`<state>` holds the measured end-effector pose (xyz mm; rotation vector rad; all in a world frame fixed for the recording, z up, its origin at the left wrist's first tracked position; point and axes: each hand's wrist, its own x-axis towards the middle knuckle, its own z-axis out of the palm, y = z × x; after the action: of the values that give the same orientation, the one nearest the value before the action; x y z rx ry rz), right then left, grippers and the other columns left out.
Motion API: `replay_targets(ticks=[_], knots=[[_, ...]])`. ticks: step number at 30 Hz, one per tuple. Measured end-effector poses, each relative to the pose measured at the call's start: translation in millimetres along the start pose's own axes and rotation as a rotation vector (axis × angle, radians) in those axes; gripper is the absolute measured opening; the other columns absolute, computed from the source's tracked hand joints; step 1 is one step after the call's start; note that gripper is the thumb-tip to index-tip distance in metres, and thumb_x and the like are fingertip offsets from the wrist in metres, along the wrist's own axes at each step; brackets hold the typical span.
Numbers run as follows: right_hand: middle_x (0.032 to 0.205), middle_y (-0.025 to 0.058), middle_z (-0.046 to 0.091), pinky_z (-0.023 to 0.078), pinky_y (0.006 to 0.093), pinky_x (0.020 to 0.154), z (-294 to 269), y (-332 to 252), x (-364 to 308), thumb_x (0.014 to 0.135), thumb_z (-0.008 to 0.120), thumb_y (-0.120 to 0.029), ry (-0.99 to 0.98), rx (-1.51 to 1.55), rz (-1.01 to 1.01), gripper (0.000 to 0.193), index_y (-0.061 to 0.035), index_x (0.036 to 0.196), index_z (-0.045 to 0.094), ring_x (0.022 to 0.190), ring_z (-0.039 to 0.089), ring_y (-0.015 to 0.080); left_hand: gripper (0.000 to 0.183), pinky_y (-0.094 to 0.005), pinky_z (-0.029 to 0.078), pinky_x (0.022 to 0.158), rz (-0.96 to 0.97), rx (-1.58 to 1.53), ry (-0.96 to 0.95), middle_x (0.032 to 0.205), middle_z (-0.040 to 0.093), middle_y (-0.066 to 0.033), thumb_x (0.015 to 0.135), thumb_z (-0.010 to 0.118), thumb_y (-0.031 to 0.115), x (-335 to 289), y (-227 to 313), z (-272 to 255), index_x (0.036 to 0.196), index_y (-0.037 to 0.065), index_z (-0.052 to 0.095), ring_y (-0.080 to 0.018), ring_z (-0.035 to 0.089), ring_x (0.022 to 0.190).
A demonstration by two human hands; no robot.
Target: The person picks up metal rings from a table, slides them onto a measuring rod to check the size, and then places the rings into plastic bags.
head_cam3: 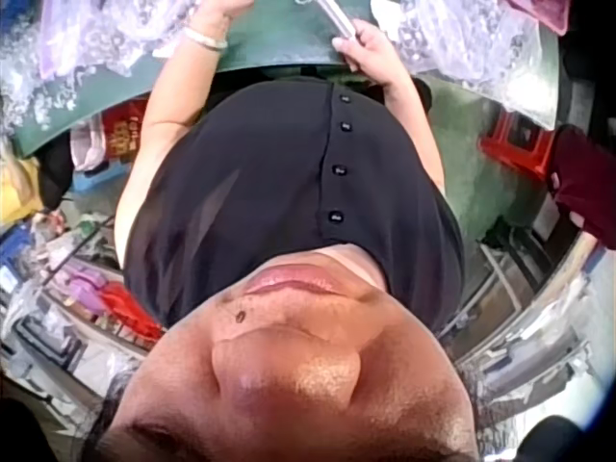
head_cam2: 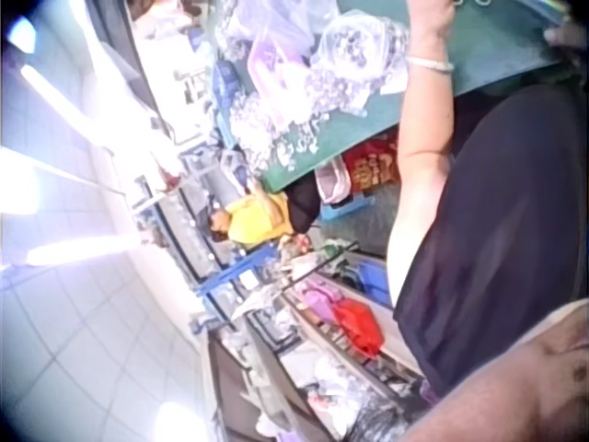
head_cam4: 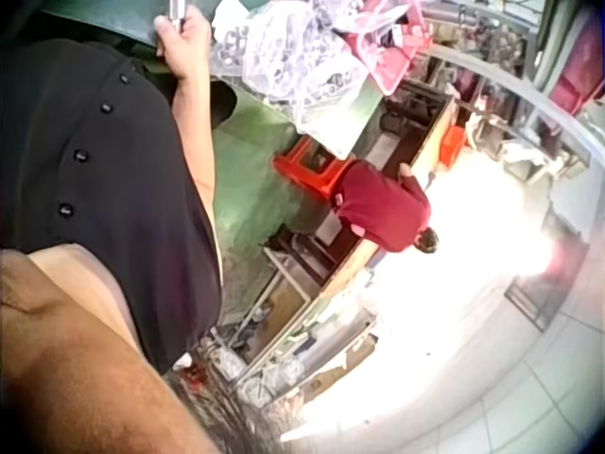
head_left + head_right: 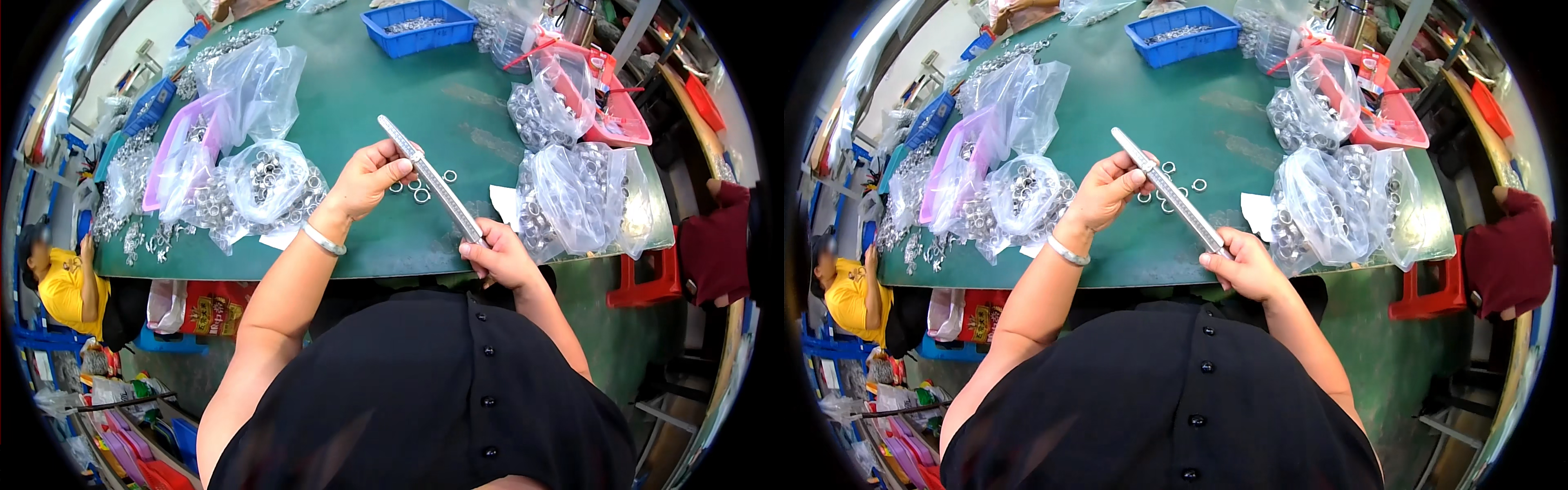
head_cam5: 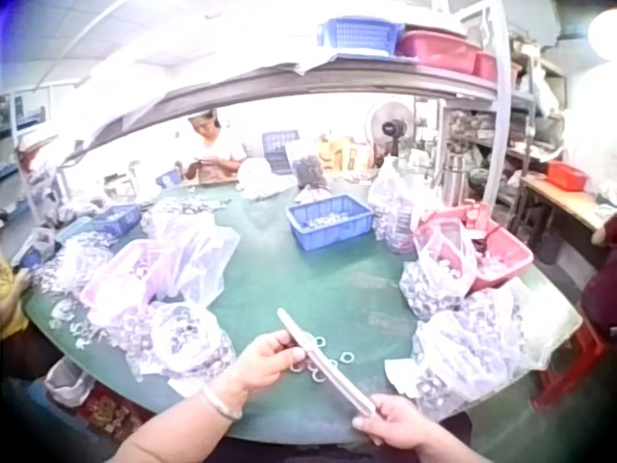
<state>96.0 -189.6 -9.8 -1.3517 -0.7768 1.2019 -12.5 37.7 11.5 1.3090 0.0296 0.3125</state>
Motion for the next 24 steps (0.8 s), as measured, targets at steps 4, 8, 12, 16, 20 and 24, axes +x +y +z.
replay_targets(ticks=[4, 8, 12, 16, 20, 24], knots=[[0.060, -0.0031, 0.047, 0.034, 0.0184, 0.041, -0.8, -1.1, -0.8, 0.080, 0.059, -0.012, -0.013, 0.004, 0.005, 0.013, -0.0057, 0.078, 0.048, 0.044, 0.043, 0.0040, 0.023, -0.0250, 0.046, 0.078, 0.006, -0.052, 0.043, 0.093, 0.059, -0.0041, 0.084, 0.056, 0.009, -0.7, 0.1, 4.5, 0.105, 0.000, 0.055, -0.0112, 0.056, 0.085], [0.060, -0.0033, 0.046, 0.033, 0.0183, 0.041, -0.3, -2.8, -1.5, 0.080, 0.059, -0.012, -0.010, 0.003, 0.012, 0.012, -0.0058, 0.078, 0.048, 0.044, 0.043, 0.0039, 0.021, -0.0245, 0.045, 0.077, 0.004, -0.045, 0.042, 0.092, 0.058, -0.0033, 0.084, 0.056, 0.009, -2.1, 2.1, 4.9, 0.103, 0.000, 0.055, -0.0104, 0.055, 0.082], [0.059, -0.0035, 0.046, 0.033, 0.0183, 0.041, -2.1, 1.6, -0.3, 0.080, 0.059, -0.011, -0.002, 0.001, 0.010, 0.012, -0.0060, 0.078, 0.048, 0.045, 0.043, 0.0038, 0.018, -0.0234, 0.045, 0.074, 0.006, -0.046, 0.065, 0.089, 0.058, -0.0022, 0.084, 0.056, 0.009, -2.6, 4.6, 9.2, 0.100, 0.001, 0.056, -0.0093, 0.054, 0.079], [0.059, -0.0037, 0.045, 0.033, 0.0184, 0.041, 1.0, -4.2, 0.0, 0.080, 0.059, -0.011, 0.013, -0.045, 0.035, 0.012, -0.0061, 0.078, 0.048, 0.045, 0.042, 0.0037, 0.017, -0.0220, 0.044, 0.067, 0.055, -0.023, 0.198, 0.084, 0.057, -0.0012, 0.083, 0.057, 0.009, -4.1, 5.1, 8.9, 0.098, 0.001, 0.056, -0.0086, 0.052, 0.074], [0.059, -0.0036, 0.046, 0.033, 0.0184, 0.041, 0.2, 1.3, -1.1, 0.080, 0.059, -0.011, -0.025, -0.036, -0.007, 0.012, -0.0058, 0.078, 0.048, 0.044, 0.043, 0.0037, 0.013, -0.0236, 0.042, 0.062, 0.276, -0.196, 0.398, 0.082, 0.056, -0.0040, 0.086, 0.053, 0.009, -6.4, 21.5, -14.3, 0.097, 0.002, 0.055, -0.0102, 0.050, 0.068], [0.061, -0.0020, 0.048, 0.034, 0.0188, 0.041, -6.4, 5.3, 0.6, 0.080, 0.059, -0.011, 0.003, 0.025, -0.015, 0.012, -0.0047, 0.079, 0.049, 0.044, 0.043, 0.0046, 0.016, -0.0195, 0.041, 0.061, 0.439, 0.150, 0.589, 0.078, 0.055, -0.0007, 0.083, 0.059, 0.010, -30.0, 56.4, -45.1, 0.096, 0.003, 0.055, -0.0075, 0.051, 0.067]])
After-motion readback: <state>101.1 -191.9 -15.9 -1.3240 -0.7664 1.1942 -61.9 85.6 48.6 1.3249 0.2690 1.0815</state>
